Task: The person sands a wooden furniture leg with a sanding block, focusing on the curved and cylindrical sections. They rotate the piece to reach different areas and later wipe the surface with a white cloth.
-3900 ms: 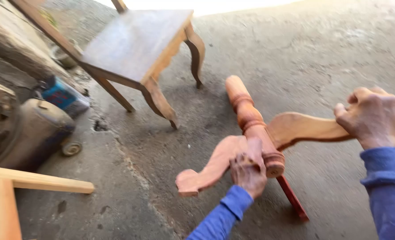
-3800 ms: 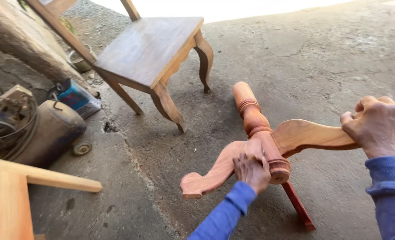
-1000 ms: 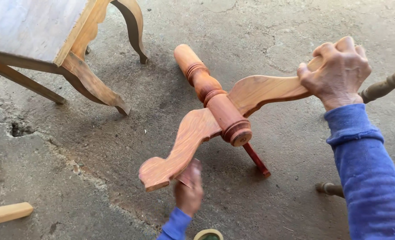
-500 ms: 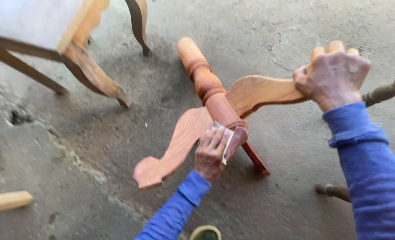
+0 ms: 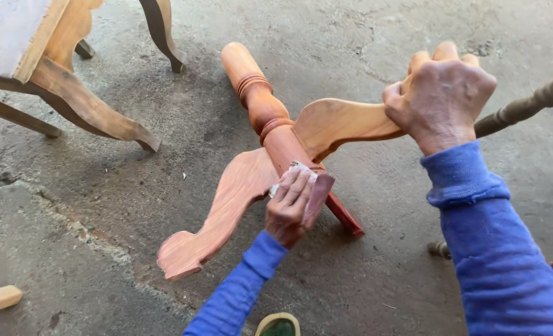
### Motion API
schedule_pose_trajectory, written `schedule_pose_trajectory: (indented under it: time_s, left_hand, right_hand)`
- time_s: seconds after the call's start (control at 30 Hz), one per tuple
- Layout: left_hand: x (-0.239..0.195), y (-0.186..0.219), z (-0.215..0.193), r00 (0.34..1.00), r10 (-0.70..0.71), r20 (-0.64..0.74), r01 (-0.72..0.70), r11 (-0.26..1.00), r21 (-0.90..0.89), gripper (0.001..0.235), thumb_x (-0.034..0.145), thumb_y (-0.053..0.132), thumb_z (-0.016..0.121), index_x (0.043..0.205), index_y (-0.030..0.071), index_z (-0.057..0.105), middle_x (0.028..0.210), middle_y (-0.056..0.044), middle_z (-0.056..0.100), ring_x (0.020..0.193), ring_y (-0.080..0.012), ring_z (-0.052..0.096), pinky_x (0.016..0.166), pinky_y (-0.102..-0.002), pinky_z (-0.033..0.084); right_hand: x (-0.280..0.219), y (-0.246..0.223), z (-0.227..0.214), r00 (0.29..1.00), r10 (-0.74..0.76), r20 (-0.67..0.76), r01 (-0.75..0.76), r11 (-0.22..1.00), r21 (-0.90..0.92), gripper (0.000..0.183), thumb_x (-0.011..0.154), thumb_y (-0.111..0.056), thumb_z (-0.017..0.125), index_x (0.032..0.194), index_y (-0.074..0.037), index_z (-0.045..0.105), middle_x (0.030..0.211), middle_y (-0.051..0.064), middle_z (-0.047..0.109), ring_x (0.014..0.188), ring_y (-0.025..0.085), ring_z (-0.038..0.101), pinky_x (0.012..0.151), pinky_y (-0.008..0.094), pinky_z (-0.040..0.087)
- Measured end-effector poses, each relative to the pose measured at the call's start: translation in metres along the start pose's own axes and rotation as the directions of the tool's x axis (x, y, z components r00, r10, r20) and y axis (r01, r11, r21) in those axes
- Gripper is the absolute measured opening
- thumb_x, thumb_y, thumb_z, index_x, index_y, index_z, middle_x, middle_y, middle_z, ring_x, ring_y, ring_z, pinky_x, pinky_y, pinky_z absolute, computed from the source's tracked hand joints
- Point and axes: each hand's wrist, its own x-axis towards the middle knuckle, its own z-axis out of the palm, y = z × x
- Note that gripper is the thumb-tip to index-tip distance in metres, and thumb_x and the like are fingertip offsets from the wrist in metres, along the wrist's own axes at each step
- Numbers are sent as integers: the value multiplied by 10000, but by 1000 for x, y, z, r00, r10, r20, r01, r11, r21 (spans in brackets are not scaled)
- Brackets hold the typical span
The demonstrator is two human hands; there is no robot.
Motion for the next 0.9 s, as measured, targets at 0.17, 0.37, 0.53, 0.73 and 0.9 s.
schedule_pose_trajectory:
  time_s: [0.17, 0.37, 0.53, 0.73, 0.9]
  left_hand:
    - [21, 19, 30, 1000, -14, 8, 13, 997, 72, 585, 811, 225, 758, 1278, -109, 647, 1315, -279, 658, 1302, -431, 608, 1167, -523, 468]
    - [-4, 19, 2, 998, 48, -34, -46, 997, 55, 504, 870, 198, 788, 1309, -23, 675, 1341, -234, 663, 1322, -386, 620, 1194, -529, 460]
    - [11, 29, 15, 993, -34, -114, 55, 981, 186, 431, 870, 125, 717, 1276, -18, 693, 1326, -275, 648, 1307, -442, 603, 1169, -519, 468]
    - [-4, 12, 18, 997, 19, -78, -24, 998, -60, 452, 907, 111, 690, 1305, -99, 645, 1367, -256, 646, 1332, -416, 619, 1169, -565, 498]
    - [-95, 14, 10, 552, -763, 336, 832, 475, -288, 338, 954, 256, 637, 1251, 105, 696, 961, -137, 776, 893, -248, 796, 839, -371, 645]
  right_hand:
    - [-3, 11, 15, 997, -48, -67, 46, 998, -31, 232, 846, -432, 715, 800, -208, 750, 751, -35, 583, 666, 112, 497, 542, 322, 343]
    - [-2, 14, 5, 1000, -26, -16, 26, 999, 18, 299, 871, -490, 744, 823, -197, 773, 757, -1, 596, 654, 160, 527, 543, 353, 332]
    - [-3, 15, 4, 987, -52, -150, 48, 998, -30, 196, 773, -432, 676, 809, -254, 753, 795, -37, 604, 726, 146, 538, 605, 349, 337]
    - [-7, 34, 34, 989, -90, -117, 85, 995, -41, 293, 868, -539, 730, 855, -249, 761, 835, -24, 605, 721, 146, 533, 730, 387, 374]
    - [-6, 58, 72, 994, -35, 102, 37, 999, -20, 317, 979, -496, 724, 901, -196, 791, 753, 28, 589, 711, 189, 524, 666, 430, 393]
